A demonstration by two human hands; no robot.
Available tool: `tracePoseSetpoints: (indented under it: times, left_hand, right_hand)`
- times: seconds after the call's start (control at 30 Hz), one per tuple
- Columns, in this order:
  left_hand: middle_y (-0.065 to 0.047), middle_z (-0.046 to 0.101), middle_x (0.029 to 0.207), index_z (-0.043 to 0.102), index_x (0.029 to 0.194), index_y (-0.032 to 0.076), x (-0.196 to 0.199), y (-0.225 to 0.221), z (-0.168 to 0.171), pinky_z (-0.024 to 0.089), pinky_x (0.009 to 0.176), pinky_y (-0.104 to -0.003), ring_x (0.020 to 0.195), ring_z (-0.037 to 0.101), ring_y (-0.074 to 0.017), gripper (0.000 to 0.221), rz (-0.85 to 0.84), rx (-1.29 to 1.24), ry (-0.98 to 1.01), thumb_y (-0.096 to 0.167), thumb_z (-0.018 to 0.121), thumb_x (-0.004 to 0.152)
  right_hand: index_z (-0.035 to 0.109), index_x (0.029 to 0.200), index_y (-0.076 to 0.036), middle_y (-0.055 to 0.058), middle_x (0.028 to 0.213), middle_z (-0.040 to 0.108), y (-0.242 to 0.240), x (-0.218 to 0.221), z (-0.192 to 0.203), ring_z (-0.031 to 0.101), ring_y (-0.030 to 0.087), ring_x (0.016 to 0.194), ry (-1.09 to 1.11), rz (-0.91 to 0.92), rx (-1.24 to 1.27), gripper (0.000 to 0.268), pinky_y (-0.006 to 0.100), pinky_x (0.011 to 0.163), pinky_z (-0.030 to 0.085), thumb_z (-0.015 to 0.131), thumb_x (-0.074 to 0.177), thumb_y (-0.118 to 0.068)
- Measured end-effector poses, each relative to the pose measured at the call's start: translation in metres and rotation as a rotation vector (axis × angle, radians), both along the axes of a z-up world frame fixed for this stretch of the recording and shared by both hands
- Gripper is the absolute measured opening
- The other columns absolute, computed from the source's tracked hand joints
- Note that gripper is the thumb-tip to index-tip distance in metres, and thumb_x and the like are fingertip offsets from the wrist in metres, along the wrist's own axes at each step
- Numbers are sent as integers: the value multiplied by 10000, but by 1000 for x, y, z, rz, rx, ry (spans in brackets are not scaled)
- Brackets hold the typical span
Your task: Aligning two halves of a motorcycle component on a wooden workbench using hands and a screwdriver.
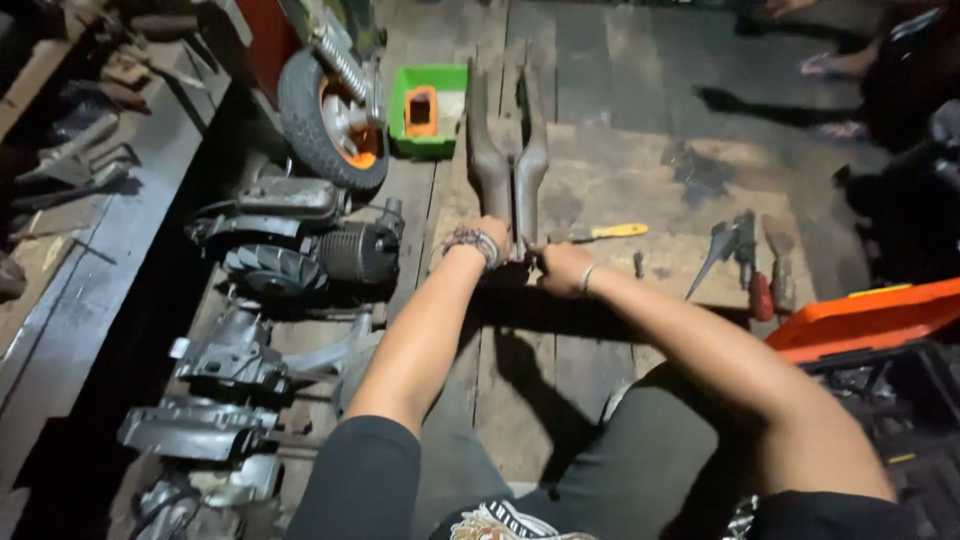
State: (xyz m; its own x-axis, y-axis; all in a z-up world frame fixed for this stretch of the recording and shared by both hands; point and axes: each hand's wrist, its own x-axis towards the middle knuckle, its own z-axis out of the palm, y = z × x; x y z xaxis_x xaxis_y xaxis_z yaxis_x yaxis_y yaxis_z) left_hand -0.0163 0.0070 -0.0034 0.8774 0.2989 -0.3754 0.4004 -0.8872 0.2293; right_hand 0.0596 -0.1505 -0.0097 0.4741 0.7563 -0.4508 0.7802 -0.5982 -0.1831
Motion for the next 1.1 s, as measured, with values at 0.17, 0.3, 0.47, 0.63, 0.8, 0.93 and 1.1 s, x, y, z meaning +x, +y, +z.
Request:
tracePoseSetpoints:
  times: [0.17,0.3,0.47,0.63,0.8,0.93,1.1]
  left_hand:
    - [-205,746,1145,723,1193,63,8,8,-11,594,925,-489,1117,716,-369,398,-12,45,5,338,678,909]
    - [-237,719,1178,655,1273,46,15,19,-11,597,902,-531,1109,704,-391,504,-6,32,-10,345,742,876]
    - [-231,696,1248,617,1341,58,14,14,20,576,949,-542,1178,671,-402,592,-1,-18,73,373,770,863]
    - [-237,612,1404,475,1521,111,13,20,19,518,1036,-556,1301,590,-409,826,14,-72,88,407,828,835]
    - [-222,595,1434,457,1533,126,17,25,15,502,1066,-559,1336,564,-401,843,-6,-72,93,409,839,836]
    - [-217,600,1429,447,1542,132,19,27,7,505,1061,-550,1328,572,-389,831,-5,-72,84,399,829,854]
    - [-216,644,1369,527,1475,98,31,29,-22,519,1026,-567,1281,608,-402,786,-36,-32,72,418,844,831]
  right_hand:
    - [776,1055,-2,272,1104,758,-11,-13,42,696,452,1133,108,60,-18,387,544,943,570,675,817,-289]
    - [777,1014,-11,266,1051,762,-6,2,37,706,453,1097,128,9,45,396,543,906,583,692,805,-338]
    - [754,1063,18,284,1045,751,10,15,26,702,448,1103,109,-42,92,413,536,914,579,707,799,-295]
    - [715,1237,-8,278,1091,746,27,26,33,699,449,1107,51,-77,186,469,549,904,584,703,854,-278]
    - [536,1509,-104,331,1182,699,40,53,-5,663,501,1147,14,-60,185,659,598,947,568,716,903,-293]
    - [649,1406,-133,245,1163,734,24,40,15,678,429,1158,97,-70,157,566,548,957,555,726,868,-293]
    - [686,1286,-26,268,1214,728,0,3,77,639,462,1225,272,-3,-11,477,562,1042,517,698,862,-246]
